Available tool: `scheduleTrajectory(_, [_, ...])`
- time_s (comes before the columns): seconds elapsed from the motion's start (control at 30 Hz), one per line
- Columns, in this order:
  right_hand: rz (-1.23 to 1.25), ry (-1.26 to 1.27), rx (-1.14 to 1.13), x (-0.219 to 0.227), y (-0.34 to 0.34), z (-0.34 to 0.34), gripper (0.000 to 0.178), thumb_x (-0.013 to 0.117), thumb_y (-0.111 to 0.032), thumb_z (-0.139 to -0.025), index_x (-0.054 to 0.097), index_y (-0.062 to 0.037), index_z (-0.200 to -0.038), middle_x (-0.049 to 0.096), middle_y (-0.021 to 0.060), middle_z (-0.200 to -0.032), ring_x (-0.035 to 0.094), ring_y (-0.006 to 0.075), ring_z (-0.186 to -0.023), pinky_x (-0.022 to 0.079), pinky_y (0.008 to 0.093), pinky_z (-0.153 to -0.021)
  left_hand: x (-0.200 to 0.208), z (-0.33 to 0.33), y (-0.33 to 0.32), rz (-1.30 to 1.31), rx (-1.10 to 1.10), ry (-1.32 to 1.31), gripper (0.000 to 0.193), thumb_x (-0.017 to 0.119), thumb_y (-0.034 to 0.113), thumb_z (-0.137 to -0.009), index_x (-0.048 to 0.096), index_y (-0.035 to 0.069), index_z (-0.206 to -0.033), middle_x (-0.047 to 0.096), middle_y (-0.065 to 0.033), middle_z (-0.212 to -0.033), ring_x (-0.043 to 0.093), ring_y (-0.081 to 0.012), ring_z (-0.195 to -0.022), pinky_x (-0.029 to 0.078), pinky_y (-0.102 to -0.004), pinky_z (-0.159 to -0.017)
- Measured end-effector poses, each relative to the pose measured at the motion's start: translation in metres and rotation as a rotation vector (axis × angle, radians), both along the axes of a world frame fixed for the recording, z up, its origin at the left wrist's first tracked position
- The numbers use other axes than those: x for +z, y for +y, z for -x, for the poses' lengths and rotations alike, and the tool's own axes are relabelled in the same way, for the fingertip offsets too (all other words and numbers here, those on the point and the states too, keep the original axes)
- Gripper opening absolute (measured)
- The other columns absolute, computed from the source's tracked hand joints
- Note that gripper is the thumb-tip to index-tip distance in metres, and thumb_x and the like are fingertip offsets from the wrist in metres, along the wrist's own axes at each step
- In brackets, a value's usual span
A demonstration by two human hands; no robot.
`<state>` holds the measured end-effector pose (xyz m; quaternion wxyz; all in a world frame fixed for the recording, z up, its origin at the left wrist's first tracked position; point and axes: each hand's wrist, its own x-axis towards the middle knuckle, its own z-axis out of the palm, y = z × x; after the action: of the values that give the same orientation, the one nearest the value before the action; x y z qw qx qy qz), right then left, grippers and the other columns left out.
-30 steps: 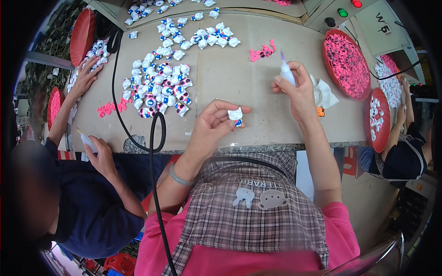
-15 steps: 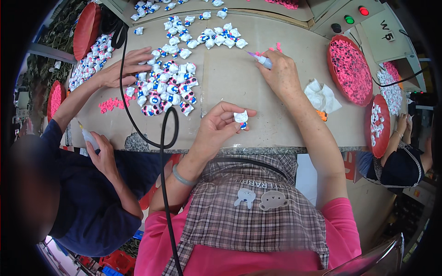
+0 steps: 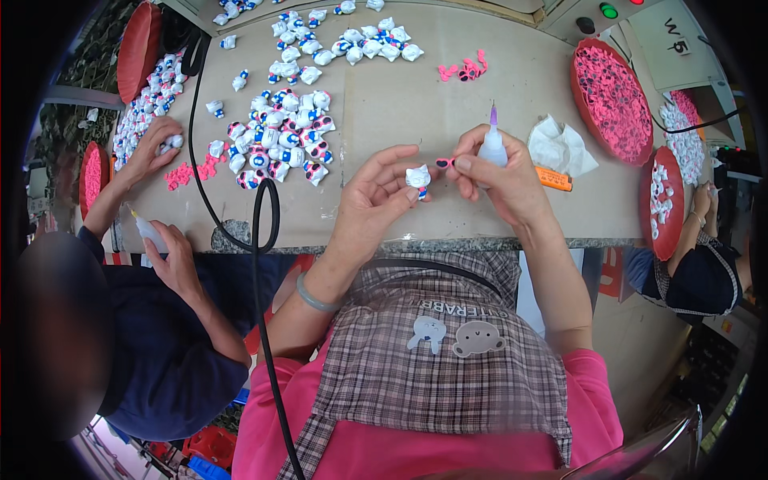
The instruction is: The person assembles figurines by applying glue from a squeeze bottle and attaching small accessories onto them by hand.
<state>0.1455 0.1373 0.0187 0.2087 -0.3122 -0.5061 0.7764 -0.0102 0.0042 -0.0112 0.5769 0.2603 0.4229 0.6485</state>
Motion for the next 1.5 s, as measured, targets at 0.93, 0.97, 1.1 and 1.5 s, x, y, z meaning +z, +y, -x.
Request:
scheduleTrajectory(0.93, [-0.226, -0.204, -0.081, -0.011, -0.045, -0.009, 0.020, 0.073, -0.009, -0.079, 0.053, -0.0035, -0.082, 0.063, 0.0033, -0.073, 0.057, 0.0058, -0.058, 0.045, 0.0211, -0.047, -0.002, -0.011, -0.004, -0.061, -0.047, 0.218, 0.028, 0.057, -0.001, -0.089, 0.057, -0.005, -0.117, 0.063, -0.0125, -0.111, 0.061, -0.0161, -0.100, 0.048, -0.0281, -0.090])
scheduleTrajectory(0.97, [-0.259, -0.218, -0.095, -0.012, -0.046, -0.009, 0.022, 0.074, -0.010, -0.079, 0.053, -0.0039, -0.082, 0.063, 0.0030, -0.073, 0.056, 0.0058, -0.058, 0.045, 0.0215, -0.047, -0.003, -0.011, -0.004, -0.071, -0.053, 0.213, 0.027, 0.057, 0.000, -0.090, 0.057, -0.005, -0.117, 0.063, -0.0130, -0.111, 0.061, -0.0164, -0.101, 0.048, -0.0284, -0.091])
scheduleTrajectory(1.1, [-0.357, -0.293, -0.113, -0.020, -0.050, -0.012, 0.024, 0.075, -0.011, -0.077, 0.053, -0.0036, -0.084, 0.064, 0.0045, -0.074, 0.059, 0.0083, -0.062, 0.048, 0.0242, -0.054, -0.006, -0.014, -0.006, -0.076, -0.055, 0.225, 0.026, 0.055, 0.000, -0.091, 0.056, -0.005, -0.117, 0.063, -0.0132, -0.111, 0.060, -0.0168, -0.104, 0.047, -0.0285, -0.092])
scheduleTrajectory(1.5, [-0.676, -0.164, -0.193, -0.028, -0.056, 0.000, 0.017, 0.071, -0.005, -0.077, 0.062, -0.0020, -0.091, 0.064, 0.0087, -0.080, 0.064, 0.0178, -0.071, 0.049, 0.0277, -0.063, -0.020, -0.016, -0.007, -0.198, 0.135, 0.367, 0.027, 0.059, -0.002, -0.088, 0.061, -0.001, -0.114, 0.058, -0.0095, -0.111, 0.058, -0.0140, -0.099, 0.047, -0.0248, -0.084])
